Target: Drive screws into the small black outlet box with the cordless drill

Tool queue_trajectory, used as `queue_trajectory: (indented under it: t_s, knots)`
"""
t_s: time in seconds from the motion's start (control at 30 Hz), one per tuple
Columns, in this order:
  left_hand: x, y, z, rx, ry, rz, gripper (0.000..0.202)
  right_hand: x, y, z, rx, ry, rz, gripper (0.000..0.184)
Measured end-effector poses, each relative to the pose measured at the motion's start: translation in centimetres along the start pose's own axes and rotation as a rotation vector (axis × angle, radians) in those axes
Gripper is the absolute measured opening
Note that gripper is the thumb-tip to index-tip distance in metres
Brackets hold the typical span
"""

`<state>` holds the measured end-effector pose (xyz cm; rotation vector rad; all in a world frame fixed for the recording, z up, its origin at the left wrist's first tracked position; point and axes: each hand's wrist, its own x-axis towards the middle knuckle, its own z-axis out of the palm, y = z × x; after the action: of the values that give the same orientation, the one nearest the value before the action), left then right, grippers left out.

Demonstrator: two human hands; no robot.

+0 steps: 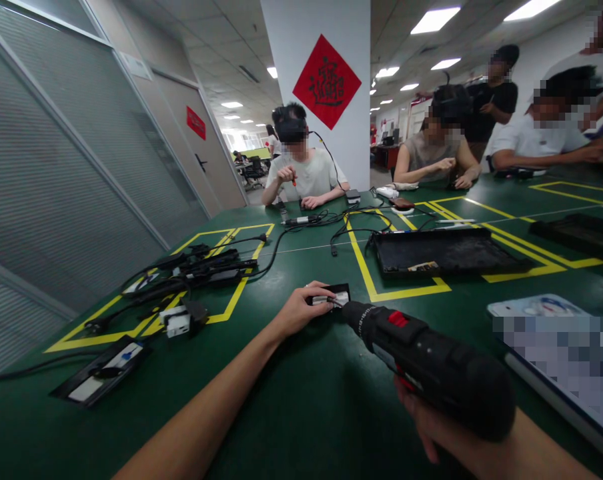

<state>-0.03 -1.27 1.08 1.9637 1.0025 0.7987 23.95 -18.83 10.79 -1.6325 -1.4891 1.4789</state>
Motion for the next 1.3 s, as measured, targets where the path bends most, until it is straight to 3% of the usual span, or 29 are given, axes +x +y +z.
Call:
queue_trajectory:
  t_s: [0.47,0.67,0.8,1.03,1.3]
  knots:
    - [0.1,-0.2,0.0,-0.007,0.004,0.015,0.021,0.0,0.2,-0.2,0.053,0.000,0.054,0.015]
    - [0.0,-0.1,0.0,0.012,0.003,0.003,0.021,0.7,1.6,0.3,0.023,0.000,0.021,0.021]
    - [0.1,-0.4,0.1,0.022,0.008,0.020,0.022,1.0,2.3,0.7,0.034,0.028,-0.002,0.014]
    - [0.1,-0.4,0.1,0.018,0.014,0.013,0.021,0.4,1.3,0.0,0.018,-0.006,0.052,0.019]
    - [0.1,-0.2,0.0,0.005,0.008,0.021,0.022,1.2,2.7,1.0,0.042,0.025,-0.008,0.012]
